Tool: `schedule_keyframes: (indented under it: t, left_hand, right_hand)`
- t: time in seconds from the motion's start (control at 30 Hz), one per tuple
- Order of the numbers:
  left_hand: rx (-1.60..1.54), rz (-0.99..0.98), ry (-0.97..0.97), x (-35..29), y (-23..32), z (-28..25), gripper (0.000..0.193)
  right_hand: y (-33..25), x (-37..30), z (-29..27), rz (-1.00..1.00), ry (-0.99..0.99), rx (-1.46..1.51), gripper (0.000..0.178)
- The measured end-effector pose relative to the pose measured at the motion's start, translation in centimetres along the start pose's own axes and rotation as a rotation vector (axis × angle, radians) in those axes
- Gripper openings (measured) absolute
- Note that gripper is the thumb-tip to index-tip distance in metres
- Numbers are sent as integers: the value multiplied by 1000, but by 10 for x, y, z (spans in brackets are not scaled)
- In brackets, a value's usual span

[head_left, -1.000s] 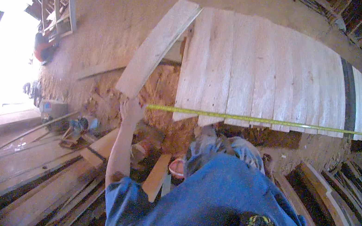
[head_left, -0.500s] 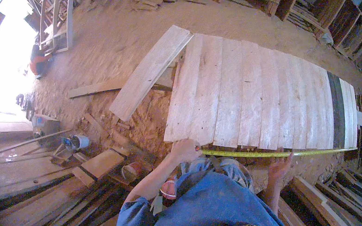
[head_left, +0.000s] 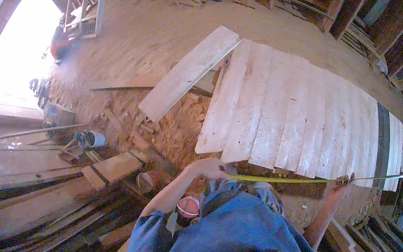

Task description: The person measures a large wooden panel and a smaller wooden plank using a tape measure in a workshop. They extend the tape measure across the panel, then measure the plank, and place the plank on the panel.

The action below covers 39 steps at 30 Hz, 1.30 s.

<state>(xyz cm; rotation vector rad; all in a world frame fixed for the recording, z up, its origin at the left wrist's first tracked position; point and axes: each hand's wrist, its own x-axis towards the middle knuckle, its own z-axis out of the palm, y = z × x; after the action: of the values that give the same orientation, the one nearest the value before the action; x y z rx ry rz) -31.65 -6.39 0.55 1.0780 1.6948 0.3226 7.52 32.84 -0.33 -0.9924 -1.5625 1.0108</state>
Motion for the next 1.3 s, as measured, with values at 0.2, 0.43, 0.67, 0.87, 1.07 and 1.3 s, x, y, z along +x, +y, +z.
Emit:
schedule_keyframes:
  t: [0.2,0.43,0.67,0.87,1.07,1.3]
  left_hand:
    - [-191,-87,1,-1,33,1,67]
    - [-171,61,313,19,44,15,69]
    - [-867,31,546,31,70,1,67]
    - [-594,177,833,113,67,40,49]
    - [218,-178,789,105,33,-79,86]
    - [116,-525,1122,84,-103,-268,129]
  right_hand:
    - [-85,-9,85,431,169,732,44]
    - [-104,-66,174,548,-210,474,44]
    - [-145,-120,218,532,-983,113,56]
    - [-127,-157,253,647,-800,463,56]
    - [-131,-172,236,1079,-281,822,42]
    - [-148,-182,219,999,-96,750,37]
